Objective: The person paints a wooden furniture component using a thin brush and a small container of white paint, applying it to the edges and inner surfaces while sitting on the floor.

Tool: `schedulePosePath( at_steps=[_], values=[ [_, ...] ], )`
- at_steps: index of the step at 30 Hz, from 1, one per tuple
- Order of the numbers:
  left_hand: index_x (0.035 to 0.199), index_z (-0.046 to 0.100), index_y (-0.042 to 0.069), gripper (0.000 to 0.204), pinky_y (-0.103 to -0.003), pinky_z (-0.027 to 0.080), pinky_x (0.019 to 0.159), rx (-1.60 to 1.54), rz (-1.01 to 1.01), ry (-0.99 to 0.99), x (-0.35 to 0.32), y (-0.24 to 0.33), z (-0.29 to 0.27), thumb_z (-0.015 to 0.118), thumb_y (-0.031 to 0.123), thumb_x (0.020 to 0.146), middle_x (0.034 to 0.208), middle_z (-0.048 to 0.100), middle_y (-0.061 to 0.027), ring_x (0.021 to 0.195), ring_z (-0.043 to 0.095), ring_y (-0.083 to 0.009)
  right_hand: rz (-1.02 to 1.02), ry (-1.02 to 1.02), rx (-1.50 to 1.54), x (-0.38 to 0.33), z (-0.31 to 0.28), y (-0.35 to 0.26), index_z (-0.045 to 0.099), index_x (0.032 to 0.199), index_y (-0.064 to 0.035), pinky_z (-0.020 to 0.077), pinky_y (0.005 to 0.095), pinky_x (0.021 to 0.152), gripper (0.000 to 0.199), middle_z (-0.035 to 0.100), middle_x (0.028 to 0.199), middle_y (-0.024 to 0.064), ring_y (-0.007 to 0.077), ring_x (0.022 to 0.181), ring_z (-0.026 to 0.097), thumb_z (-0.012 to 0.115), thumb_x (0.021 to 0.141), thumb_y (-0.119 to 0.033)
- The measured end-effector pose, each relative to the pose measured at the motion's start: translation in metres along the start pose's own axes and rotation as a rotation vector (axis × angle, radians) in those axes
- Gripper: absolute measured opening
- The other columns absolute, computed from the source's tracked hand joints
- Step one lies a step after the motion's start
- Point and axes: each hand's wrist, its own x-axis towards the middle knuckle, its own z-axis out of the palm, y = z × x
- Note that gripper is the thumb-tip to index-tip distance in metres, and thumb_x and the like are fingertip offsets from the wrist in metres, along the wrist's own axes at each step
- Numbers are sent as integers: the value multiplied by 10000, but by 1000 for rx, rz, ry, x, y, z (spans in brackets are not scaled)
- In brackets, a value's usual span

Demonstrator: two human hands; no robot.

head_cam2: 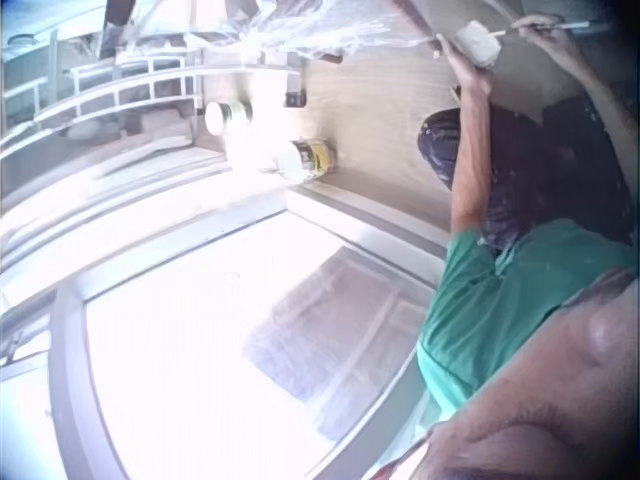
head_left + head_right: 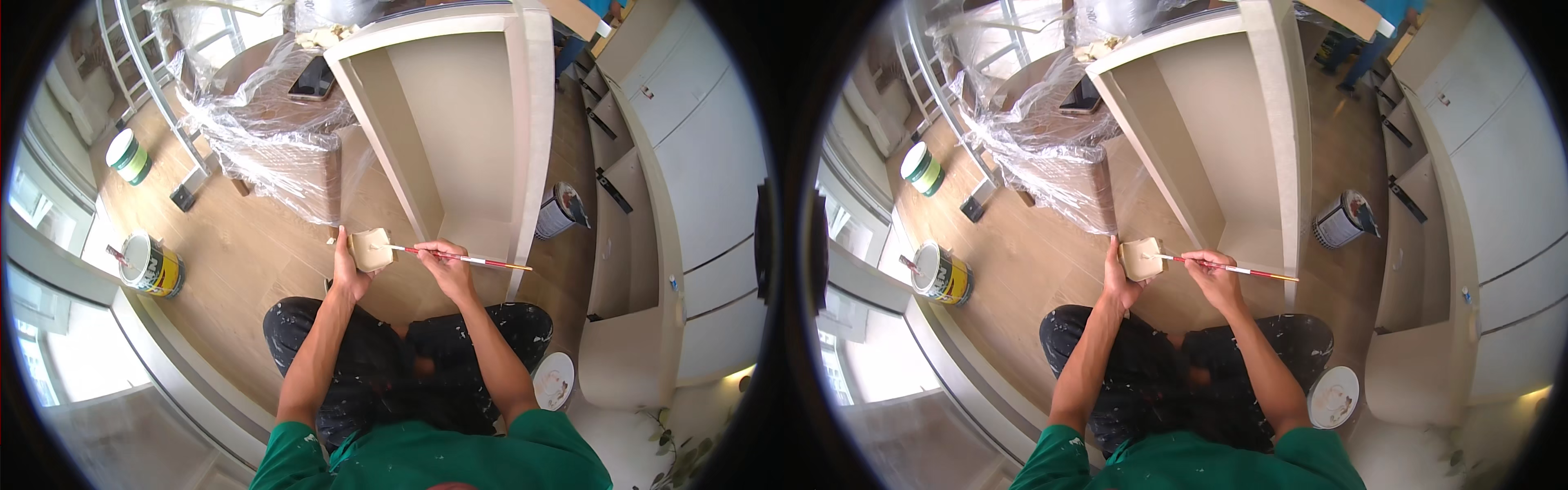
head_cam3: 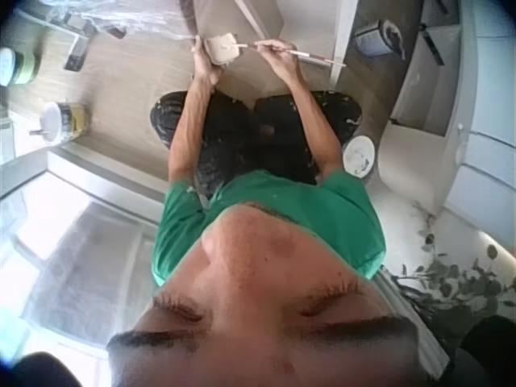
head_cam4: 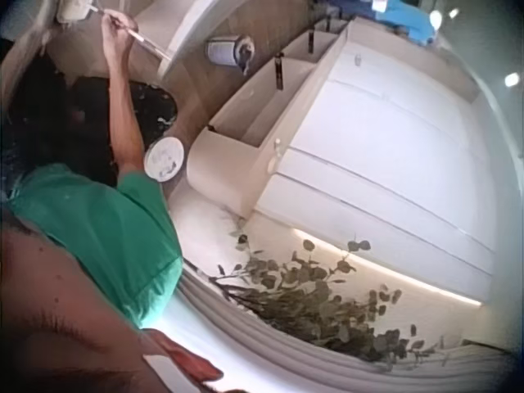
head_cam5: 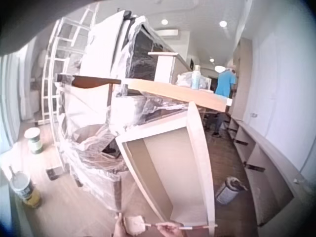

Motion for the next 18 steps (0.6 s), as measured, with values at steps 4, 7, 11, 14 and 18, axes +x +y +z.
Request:
schedulePosePath(
  at_steps=[4, 7, 11, 14, 18],
  values=[
    [1349, 585, 75, 741, -444, 509, 990, -44, 0, 33, 0, 1, -2, 325, 697, 1043, 1274, 678, -117, 1146, 644, -280, -95, 55, -30, -5, -1, 1, 773, 1061, 8, 462, 218, 659, 143, 716, 864, 20, 45, 729, 571, 730, 938, -50],
    [1366, 571, 71, 739, -457, 512, 988, -59, 7, 54, 2, 2, -1, 346, 695, 1040, 1298, 664, -126, 1157, 642, -290, -136, 90, -48, -8, -2, -3, 776, 1055, -2, 445, 219, 628, 144, 706, 839, 15, 43, 698, 545, 741, 922, -46],
    [1373, 561, 75, 741, -474, 518, 977, -54, 30, 34, 5, -1, -8, 348, 700, 1036, 1300, 660, -115, 1179, 633, -299, -106, 74, 41, -13, 3, 0, 772, 1047, 5, 452, 226, 639, 136, 708, 879, 31, 54, 706, 549, 736, 920, -28],
    [1362, 561, 105, 709, -477, 524, 958, -35, 38, 36, 5, -2, -10, 345, 697, 1038, 1284, 665, -106, 1182, 631, -301, -168, 188, 48, -16, 1, 18, 763, 1067, 12, 461, 220, 654, 139, 707, 910, 35, 51, 737, 568, 715, 941, -21],
    [1359, 544, 150, 665, -475, 525, 943, -17, 59, 51, 11, -3, -11, 345, 697, 1037, 1275, 664, -99, 1163, 632, -300, -133, 388, 254, -22, 3, 38, 740, 1115, 31, 478, 216, 685, 163, 706, 904, 34, 50, 791, 598, 696, 976, -43]
  ],
)
